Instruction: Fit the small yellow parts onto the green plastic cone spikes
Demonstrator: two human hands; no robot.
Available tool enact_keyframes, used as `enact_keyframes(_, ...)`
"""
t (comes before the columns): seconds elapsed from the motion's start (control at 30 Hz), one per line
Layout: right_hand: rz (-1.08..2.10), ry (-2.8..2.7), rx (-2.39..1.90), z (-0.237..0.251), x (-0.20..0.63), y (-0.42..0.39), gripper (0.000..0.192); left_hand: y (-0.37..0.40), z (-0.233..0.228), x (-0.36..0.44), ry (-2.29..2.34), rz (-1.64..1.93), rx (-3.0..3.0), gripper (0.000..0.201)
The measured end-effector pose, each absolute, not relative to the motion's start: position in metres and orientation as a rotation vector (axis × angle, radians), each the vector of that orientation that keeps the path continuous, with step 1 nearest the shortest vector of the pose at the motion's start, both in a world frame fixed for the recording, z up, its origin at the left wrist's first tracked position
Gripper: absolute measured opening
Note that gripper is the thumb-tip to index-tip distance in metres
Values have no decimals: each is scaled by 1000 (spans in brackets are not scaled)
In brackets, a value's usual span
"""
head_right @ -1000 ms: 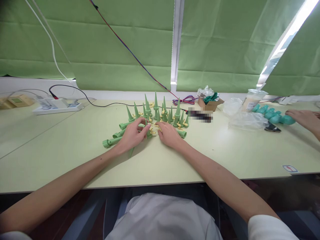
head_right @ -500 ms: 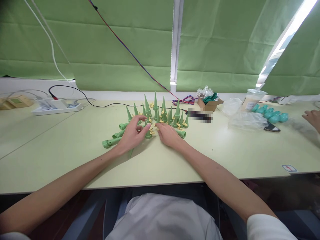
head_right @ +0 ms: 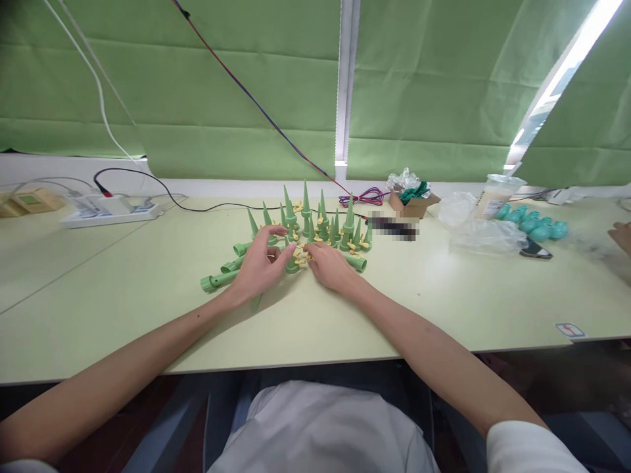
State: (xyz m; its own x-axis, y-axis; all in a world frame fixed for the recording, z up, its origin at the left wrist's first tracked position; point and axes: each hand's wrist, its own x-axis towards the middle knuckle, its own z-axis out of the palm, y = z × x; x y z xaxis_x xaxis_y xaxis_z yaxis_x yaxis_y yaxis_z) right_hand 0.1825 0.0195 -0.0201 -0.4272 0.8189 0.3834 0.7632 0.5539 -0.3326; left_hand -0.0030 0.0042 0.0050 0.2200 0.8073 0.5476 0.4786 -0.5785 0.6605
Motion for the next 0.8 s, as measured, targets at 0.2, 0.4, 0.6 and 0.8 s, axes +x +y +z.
enact_keyframes(0.2,142,-2288,-1256,-25,182,23,27,2,7,-1,1177,1434,2117,29)
enact_keyframes(0.4,166,-2272,-1244,-27,182,25,26,-3,10,0,1142,1496,2100,26)
enact_keyframes(0.6,197,-2217,-1259,-25,181,23,24,-4,10,0,1129,1506,2110,24)
enact_keyframes(0.8,127,-2062,-1249,-21,180,20,19,-4,12,1,1104,1597,2099,18)
